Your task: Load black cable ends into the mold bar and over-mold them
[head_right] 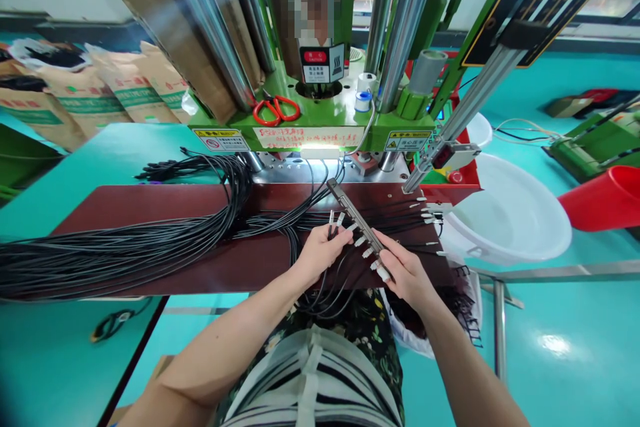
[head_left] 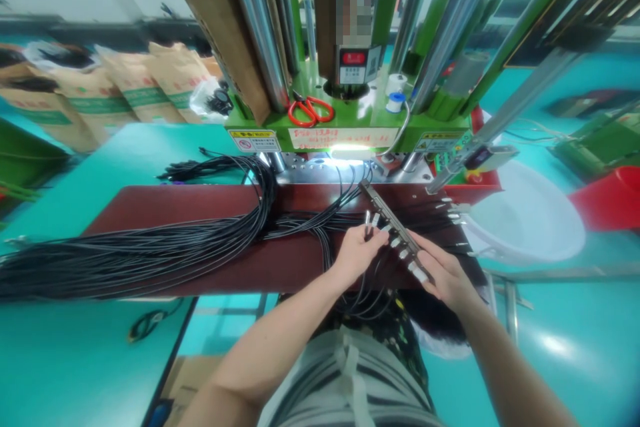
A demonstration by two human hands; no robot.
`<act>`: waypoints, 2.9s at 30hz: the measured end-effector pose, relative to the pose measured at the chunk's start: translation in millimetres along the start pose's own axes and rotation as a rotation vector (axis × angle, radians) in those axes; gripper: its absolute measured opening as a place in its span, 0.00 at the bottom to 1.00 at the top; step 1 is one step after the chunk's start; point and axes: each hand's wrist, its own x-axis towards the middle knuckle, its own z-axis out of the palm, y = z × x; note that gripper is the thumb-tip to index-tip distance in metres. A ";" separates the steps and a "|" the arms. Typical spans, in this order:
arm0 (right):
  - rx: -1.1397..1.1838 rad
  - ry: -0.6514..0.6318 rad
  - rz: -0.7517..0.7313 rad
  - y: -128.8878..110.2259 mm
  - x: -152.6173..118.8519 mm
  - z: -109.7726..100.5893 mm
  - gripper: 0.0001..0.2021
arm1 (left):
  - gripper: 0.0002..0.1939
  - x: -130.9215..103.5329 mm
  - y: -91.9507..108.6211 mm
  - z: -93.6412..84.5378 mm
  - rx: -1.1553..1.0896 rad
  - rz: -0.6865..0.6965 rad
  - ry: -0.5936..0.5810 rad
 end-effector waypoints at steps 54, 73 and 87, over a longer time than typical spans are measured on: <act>-0.111 -0.172 -0.068 -13.7 -1.0 -8.9 0.23 | 0.28 -5.8 19.4 -38.5 -0.332 -0.343 -0.525; -0.327 -0.251 -0.192 -20.7 1.2 -15.6 0.23 | 0.29 -8.0 6.4 -42.8 -0.280 -0.247 -0.468; -0.306 -0.278 0.013 -22.5 2.4 -44.7 0.27 | 0.20 -2.7 12.4 -36.6 -0.173 -0.092 -0.308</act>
